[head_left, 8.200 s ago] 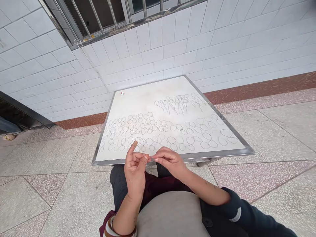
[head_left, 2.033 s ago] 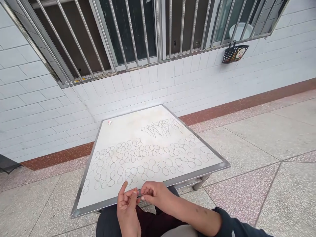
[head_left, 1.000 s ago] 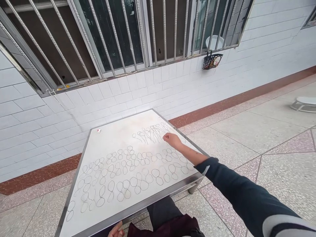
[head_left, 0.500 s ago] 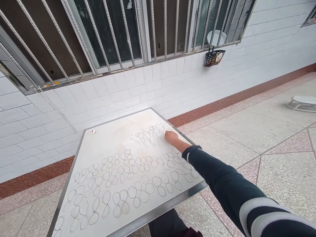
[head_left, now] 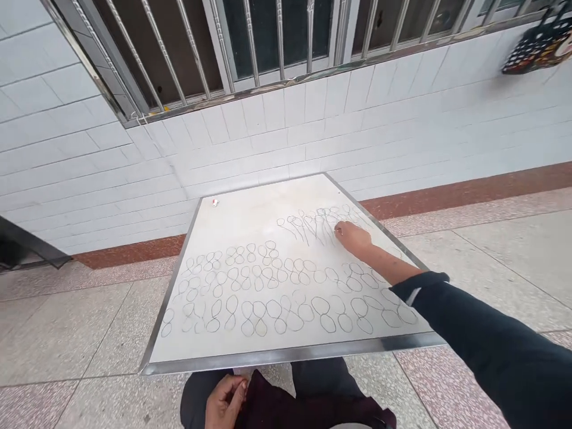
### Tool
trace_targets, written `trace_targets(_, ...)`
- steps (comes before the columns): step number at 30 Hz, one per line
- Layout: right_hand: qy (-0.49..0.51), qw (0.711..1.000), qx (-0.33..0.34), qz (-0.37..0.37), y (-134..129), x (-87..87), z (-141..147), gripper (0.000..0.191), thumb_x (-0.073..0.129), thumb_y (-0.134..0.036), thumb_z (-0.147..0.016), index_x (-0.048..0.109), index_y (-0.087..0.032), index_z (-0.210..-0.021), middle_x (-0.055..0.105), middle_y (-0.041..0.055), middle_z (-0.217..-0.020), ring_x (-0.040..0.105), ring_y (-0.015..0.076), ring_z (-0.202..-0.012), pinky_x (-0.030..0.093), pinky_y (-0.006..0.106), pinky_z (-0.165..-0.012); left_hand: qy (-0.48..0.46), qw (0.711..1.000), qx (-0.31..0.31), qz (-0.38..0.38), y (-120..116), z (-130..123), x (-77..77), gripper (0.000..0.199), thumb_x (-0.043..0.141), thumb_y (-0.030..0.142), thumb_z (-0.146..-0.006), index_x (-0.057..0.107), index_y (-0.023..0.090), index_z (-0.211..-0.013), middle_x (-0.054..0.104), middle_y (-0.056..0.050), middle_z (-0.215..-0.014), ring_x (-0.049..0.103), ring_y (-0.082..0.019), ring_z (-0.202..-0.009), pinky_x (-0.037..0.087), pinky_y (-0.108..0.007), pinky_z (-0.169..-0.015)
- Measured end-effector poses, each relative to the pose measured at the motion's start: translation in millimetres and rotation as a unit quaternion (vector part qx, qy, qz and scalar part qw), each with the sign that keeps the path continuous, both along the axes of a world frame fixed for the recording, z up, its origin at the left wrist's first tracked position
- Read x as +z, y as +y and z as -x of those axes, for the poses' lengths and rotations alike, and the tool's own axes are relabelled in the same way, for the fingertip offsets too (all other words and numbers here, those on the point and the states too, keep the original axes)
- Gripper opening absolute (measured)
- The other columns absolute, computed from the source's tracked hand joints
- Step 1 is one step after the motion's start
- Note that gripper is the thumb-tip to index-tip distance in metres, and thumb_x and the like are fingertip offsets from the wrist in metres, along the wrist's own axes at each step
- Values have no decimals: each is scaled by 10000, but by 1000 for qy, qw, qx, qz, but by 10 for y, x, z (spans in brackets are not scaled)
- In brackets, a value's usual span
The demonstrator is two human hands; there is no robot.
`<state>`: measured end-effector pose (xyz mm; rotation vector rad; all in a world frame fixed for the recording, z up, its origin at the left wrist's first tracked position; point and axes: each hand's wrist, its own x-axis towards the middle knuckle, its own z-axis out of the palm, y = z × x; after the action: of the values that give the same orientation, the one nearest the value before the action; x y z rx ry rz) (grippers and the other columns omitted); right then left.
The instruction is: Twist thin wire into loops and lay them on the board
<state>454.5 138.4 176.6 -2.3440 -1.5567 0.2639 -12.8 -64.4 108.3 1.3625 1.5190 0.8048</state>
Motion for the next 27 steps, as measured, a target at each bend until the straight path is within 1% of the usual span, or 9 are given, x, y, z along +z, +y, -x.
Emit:
trace_targets(3,34,996,84,-16,-78,32,473,219,421,-236,-947,615,-203,-1044,637,73,-1109,591,174,-845,410,265,-636,44,997,-56,-37,12,143,18,431,628,632,-726,762,223,-701,658,-71,-697,604,-227,-695,498,-318,-690)
trace_targets(6,66,986,153,-14,-108,66,978,187,453,-257,-936,634,-225,-970,659,34,-1041,592,144,-761,400,241,-588,61,993,-73,-65,0,238,-20,383,605,577,-783,769,231,-762,672,-74,-730,614,-224,-715,489,-308,-705)
trace_targets(8,79,980,180,-8,-76,83,1246,183,457,-250,-940,638,-227,-949,658,31,-1035,591,135,-739,410,240,-589,63,992,-75,-77,-16,277,-70,350,586,529,-822,768,231,-805,672,-69,-736,613,-216,-710,484,-299,-692)
trace_targets(10,86,978,189,2,2,90,1429,174,468,-247,-948,639,-217,-952,646,37,-1069,596,134,-769,446,246,-630,56,992,-72,-82,-31,310,-121,323,580,493,-842,765,228,-839,673,-67,-745,614,-209,-708,485,-292,-679)
trace_targets(12,92,979,181,20,111,82,1534,168,497,-280,-958,630,-191,-1012,631,53,-1100,608,144,-823,497,278,-693,43,994,-63,-80,-39,347,-167,308,590,479,-841,763,225,-869,677,-67,-757,620,-208,-711,494,-288,-672)
trace_targets(15,100,981,153,57,282,41,1605,255,547,-334,-951,597,-158,-1128,622,73,-1121,628,173,-906,544,356,-776,24,996,-46,-71,-38,409,-224,306,605,480,-829,761,226,-899,685,-68,-785,629,-211,-722,512,-288,-664)
trace_targets(22,104,984,81,121,497,-55,1735,303,570,-323,-941,574,-159,-1196,603,87,-1188,624,206,-995,541,408,-840,10,998,-10,-61,-9,499,-334,367,630,548,-773,764,221,-871,680,-72,-765,628,-213,-659,510,-269,-506)
trace_targets(25,114,983,60,133,506,-5,1761,296,570,-319,-942,578,-162,-1192,603,89,-1191,624,204,-994,542,403,-841,-1,997,8,-71,-8,487,-370,382,621,567,-769,762,223,-858,660,-59,-735,610,-197,-616,493,-257,-473)
trace_targets(27,125,983,53,121,475,79,1749,286,566,-322,-944,584,-164,-1181,607,87,-1180,626,197,-979,544,395,-833,-12,996,32,-80,-21,467,-371,386,620,575,-766,759,226,-854,635,-45,-703,588,-186,-588,475,-252,-458)
